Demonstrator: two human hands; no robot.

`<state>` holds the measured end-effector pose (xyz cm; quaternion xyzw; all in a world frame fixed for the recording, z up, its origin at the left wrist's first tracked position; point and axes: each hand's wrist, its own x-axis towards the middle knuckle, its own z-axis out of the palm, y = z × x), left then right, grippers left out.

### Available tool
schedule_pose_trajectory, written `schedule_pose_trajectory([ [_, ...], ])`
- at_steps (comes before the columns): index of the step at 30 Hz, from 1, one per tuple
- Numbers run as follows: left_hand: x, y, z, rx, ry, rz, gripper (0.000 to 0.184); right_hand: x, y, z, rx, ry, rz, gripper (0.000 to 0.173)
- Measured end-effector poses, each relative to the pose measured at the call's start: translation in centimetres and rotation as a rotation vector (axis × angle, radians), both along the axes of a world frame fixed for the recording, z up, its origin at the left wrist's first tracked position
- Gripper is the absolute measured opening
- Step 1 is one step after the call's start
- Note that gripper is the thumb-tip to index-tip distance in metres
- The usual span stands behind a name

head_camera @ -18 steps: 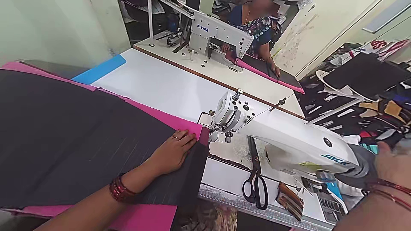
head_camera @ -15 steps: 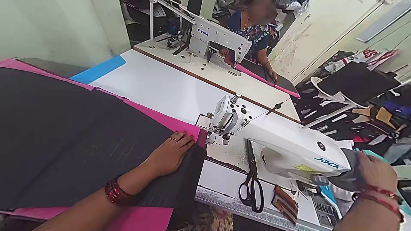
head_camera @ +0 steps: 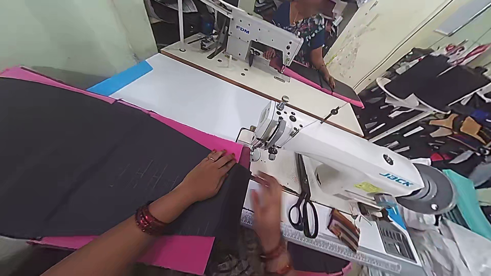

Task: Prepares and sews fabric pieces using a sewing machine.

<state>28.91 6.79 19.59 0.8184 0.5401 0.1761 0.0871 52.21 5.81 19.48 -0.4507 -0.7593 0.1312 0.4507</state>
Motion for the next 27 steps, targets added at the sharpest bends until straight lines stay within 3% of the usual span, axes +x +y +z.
schedule_pose_trajectory([
  [3,0.5,-1.3,-0.4,0.036,-0.012,0.034,0.049,-5.6,-0.8,-2.3,0.003,-0.292,0.15,0.047],
  [8,0.1,0.0,-0.2,0.036,0.035,0.006,0.051,-6.0,-0.2,-2.8,0.058,-0.456,0.082,0.057],
  [18,3.2,5.6,0.7,-0.138,0.072,-0.039,0.054,-3.4,4.1,-1.7,-0.065,-0.569,0.055,0.056],
  [27,3.7,8.1,1.8,-0.219,0.106,-0.047,0.052,-3.4,5.9,-1.6,-0.15,-0.527,0.032,0.055],
])
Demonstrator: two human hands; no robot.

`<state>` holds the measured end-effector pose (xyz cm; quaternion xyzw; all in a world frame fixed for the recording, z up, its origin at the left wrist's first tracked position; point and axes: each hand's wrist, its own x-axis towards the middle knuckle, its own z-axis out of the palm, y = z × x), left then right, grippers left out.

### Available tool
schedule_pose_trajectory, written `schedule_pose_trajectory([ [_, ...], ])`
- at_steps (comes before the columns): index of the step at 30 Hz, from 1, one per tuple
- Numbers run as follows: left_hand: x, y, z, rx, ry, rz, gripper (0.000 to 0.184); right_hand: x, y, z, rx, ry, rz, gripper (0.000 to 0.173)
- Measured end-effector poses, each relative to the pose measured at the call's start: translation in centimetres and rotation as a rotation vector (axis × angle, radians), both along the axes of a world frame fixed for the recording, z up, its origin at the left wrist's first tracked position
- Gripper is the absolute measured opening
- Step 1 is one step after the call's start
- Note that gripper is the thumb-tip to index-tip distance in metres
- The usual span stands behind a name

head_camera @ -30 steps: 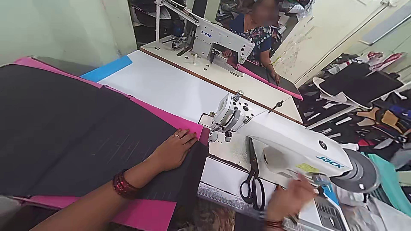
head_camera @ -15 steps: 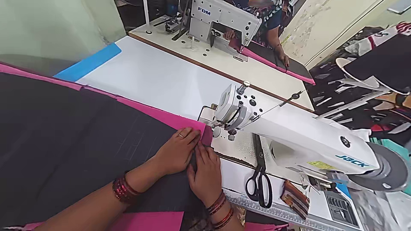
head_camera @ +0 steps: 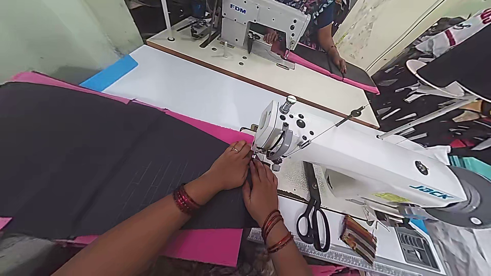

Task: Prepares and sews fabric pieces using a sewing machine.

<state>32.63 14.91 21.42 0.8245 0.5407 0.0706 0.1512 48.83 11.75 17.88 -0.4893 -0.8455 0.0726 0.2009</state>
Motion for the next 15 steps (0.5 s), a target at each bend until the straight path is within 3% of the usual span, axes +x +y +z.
schedule_pose_trajectory([
  [7,0.4,-0.8,0.1,-0.008,0.004,0.035,0.053,0.7,0.1,0.5,-0.049,0.127,0.012,0.057],
  [15,0.1,0.9,0.3,-0.061,0.038,-0.013,0.054,0.4,1.2,0.3,-0.079,0.107,-0.031,0.062],
])
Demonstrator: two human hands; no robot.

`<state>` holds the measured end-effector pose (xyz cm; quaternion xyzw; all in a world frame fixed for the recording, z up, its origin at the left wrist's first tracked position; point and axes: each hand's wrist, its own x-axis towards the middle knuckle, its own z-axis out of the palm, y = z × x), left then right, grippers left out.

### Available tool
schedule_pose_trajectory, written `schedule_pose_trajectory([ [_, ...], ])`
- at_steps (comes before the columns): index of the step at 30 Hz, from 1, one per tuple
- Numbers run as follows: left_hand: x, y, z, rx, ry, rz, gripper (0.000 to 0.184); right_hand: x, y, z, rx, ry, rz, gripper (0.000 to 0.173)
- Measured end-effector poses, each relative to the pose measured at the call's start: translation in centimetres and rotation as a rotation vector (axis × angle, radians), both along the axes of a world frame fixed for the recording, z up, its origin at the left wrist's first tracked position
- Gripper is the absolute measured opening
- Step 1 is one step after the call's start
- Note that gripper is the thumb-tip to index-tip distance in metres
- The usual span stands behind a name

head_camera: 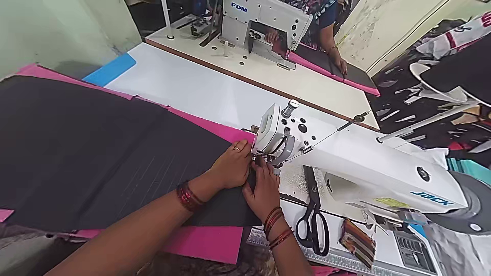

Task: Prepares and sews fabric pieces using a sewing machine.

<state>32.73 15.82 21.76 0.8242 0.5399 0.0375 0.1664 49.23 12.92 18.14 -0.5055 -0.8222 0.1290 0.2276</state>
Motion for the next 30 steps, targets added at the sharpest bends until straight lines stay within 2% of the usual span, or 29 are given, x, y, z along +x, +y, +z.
schedule_pose_trajectory([
  [5,-0.3,-0.5,-0.2,0.009,-0.044,-0.018,0.052,0.5,-0.5,-0.5,0.077,-0.012,0.026,0.057],
  [13,-0.3,-0.3,-0.1,0.021,-0.036,-0.017,0.051,0.4,-0.6,-0.1,0.064,-0.025,0.032,0.057],
  [19,-0.3,-0.4,0.0,0.035,-0.016,-0.002,0.052,0.5,-1.4,-0.7,0.209,0.0,0.078,0.048],
  [30,-0.3,0.8,0.6,-0.023,0.009,-0.003,0.048,0.4,-0.8,-0.6,0.166,-0.02,0.065,0.047],
])
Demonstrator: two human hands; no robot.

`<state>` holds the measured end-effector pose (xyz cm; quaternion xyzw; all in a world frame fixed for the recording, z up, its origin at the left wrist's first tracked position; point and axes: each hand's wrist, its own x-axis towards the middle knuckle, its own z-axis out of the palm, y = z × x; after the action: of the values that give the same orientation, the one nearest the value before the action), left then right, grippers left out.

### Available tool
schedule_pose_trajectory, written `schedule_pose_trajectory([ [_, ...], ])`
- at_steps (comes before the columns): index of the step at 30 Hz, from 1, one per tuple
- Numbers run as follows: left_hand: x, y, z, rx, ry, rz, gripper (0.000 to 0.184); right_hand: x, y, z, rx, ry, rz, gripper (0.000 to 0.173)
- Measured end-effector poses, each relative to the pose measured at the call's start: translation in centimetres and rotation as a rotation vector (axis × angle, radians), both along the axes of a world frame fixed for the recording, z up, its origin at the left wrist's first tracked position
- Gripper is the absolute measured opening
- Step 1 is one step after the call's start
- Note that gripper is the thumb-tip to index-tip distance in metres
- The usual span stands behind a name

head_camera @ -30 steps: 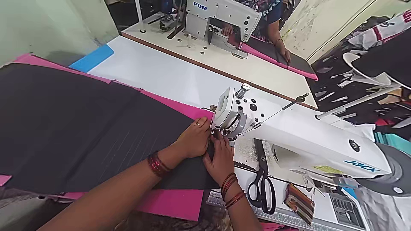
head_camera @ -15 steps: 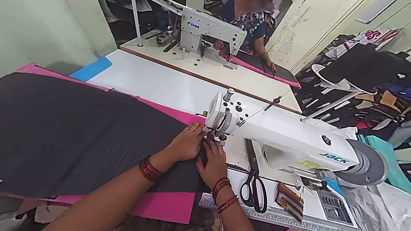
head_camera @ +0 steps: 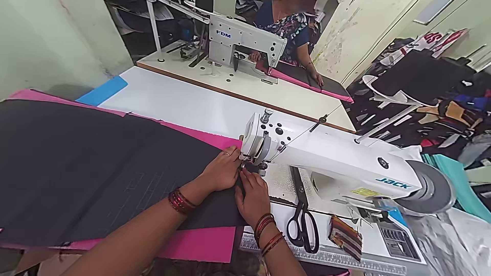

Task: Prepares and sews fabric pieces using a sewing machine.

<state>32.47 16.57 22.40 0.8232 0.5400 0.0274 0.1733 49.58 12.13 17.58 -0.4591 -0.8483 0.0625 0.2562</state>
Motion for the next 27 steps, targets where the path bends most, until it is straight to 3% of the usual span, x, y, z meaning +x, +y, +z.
schedule_pose_trajectory([
  [14,-0.4,2.9,-0.3,0.131,-0.097,-0.001,0.05,-0.2,0.9,0.5,-0.13,0.016,-0.048,0.043],
  [18,-0.3,-1.1,-1.0,0.134,-0.163,0.027,0.05,0.8,-0.4,-0.1,0.01,0.138,0.066,0.044],
  [21,-1.3,-8.1,-2.3,0.155,-0.191,-0.103,0.071,1.1,-0.9,-0.1,0.037,0.07,0.118,0.046],
  [24,-2.6,-12.3,-4.5,0.455,-0.131,-0.275,0.091,0.9,-0.9,-0.2,0.032,0.028,0.112,0.048],
  [27,-3.0,-12.1,-4.9,0.574,-0.108,-0.346,0.083,0.8,-0.5,-0.4,0.064,0.034,0.09,0.049],
])
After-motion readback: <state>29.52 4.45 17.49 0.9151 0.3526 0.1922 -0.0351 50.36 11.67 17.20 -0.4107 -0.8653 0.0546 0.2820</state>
